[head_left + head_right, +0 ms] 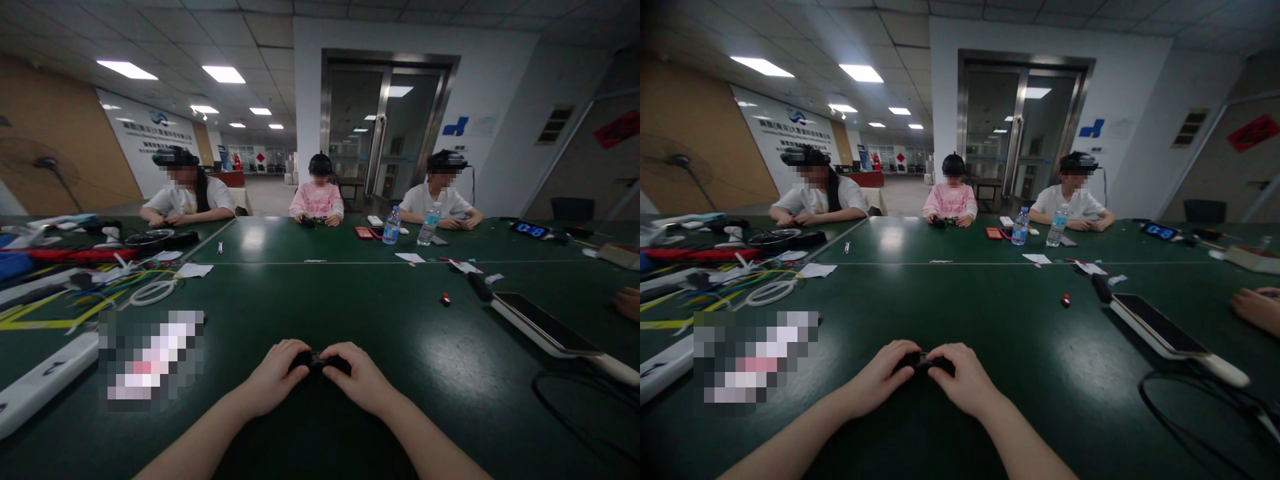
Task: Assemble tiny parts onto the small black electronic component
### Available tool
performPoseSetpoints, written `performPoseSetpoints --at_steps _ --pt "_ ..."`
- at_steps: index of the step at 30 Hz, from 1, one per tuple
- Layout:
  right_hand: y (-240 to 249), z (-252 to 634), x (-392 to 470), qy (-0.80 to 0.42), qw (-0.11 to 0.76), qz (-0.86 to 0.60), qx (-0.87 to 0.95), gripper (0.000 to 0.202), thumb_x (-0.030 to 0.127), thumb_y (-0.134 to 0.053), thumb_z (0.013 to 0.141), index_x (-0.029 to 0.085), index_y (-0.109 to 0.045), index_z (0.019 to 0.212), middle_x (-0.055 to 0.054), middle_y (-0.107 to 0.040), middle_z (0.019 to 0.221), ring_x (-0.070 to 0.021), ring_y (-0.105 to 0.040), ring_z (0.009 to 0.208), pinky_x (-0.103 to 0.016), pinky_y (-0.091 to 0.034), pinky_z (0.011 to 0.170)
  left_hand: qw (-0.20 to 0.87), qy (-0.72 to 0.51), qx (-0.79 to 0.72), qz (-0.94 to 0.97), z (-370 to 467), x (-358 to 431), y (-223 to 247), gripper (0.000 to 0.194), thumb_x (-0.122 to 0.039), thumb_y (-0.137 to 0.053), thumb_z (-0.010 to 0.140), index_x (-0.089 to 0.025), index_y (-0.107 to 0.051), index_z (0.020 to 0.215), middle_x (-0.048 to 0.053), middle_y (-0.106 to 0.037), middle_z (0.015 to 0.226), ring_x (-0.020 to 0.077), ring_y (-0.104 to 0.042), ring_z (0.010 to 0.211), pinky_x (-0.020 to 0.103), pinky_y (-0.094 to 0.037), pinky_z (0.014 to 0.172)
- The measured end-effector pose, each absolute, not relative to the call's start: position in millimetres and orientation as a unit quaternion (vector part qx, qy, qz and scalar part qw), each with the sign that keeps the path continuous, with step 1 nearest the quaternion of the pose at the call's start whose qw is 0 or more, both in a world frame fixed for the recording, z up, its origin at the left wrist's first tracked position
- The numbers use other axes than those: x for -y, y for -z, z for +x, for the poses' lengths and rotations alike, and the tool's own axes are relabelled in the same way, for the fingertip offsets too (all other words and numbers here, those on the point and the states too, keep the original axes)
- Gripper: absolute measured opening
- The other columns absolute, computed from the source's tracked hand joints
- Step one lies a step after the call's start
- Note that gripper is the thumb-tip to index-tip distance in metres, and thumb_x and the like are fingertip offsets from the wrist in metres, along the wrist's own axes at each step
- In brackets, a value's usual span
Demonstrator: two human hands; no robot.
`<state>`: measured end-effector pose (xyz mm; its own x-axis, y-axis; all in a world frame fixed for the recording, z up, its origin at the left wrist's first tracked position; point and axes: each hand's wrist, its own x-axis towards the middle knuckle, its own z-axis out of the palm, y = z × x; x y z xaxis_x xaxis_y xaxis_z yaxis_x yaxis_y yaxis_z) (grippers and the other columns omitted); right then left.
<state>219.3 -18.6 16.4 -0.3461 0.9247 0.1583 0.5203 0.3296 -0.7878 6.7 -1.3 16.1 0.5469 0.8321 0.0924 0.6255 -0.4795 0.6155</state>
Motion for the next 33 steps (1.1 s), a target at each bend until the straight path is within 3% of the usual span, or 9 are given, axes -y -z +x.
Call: performPoseSetpoints --at_steps 7,13,17,33 --pt "-19 220 17 -0.318 0.301 -0.454 0.776 0.018 0.024 -0.055 0.081 0.03 -0.061 0.097 0.001 -0.062 0.1 -0.0192 -0.054 0.099 -0.036 -0.041 0.088 0.294 -0.202 -0.424 0.832 6 1 -17 0.024 -0.023 -0.05 0.082 -0.022 -0.052 0.106 0.004 -0.057 0.108 0.0209 -0.051 0.1 0.034 -0.04 0.089" --pt "-23 222 21 -0.308 0.278 -0.452 0.79 0.025 0.02 -0.05 0.084 0.033 -0.059 0.102 0.001 -0.051 0.119 -0.0195 -0.047 0.113 -0.039 -0.038 0.095 0.366 -0.248 -0.438 0.782 6 2 -8 0.037 -0.021 -0.053 0.079 -0.025 -0.046 0.115 0.004 -0.055 0.111 0.0212 -0.051 0.102 0.035 -0.041 0.089" --pt "-21 222 22 -0.293 0.313 -0.442 0.788 0.032 0.018 -0.052 0.081 0.032 -0.053 0.11 -0.001 -0.051 0.119 -0.0193 -0.047 0.112 -0.039 -0.038 0.097 0.389 -0.279 -0.426 0.768 6 2 -6 0.04 -0.017 -0.054 0.077 -0.025 -0.045 0.115 0.003 -0.055 0.113 0.0206 -0.051 0.104 0.035 -0.04 0.093" --pt "-19 219 22 -0.291 0.265 -0.476 0.787 0.024 0.021 -0.052 0.082 0.034 -0.061 0.101 0.002 -0.049 0.122 -0.0195 -0.044 0.117 -0.039 -0.036 0.098 0.321 -0.267 -0.433 0.799 8 0 -3 0.045 -0.023 -0.061 0.075 -0.026 -0.047 0.118 0.004 -0.055 0.112 0.0216 -0.053 0.104 0.037 -0.043 0.091"
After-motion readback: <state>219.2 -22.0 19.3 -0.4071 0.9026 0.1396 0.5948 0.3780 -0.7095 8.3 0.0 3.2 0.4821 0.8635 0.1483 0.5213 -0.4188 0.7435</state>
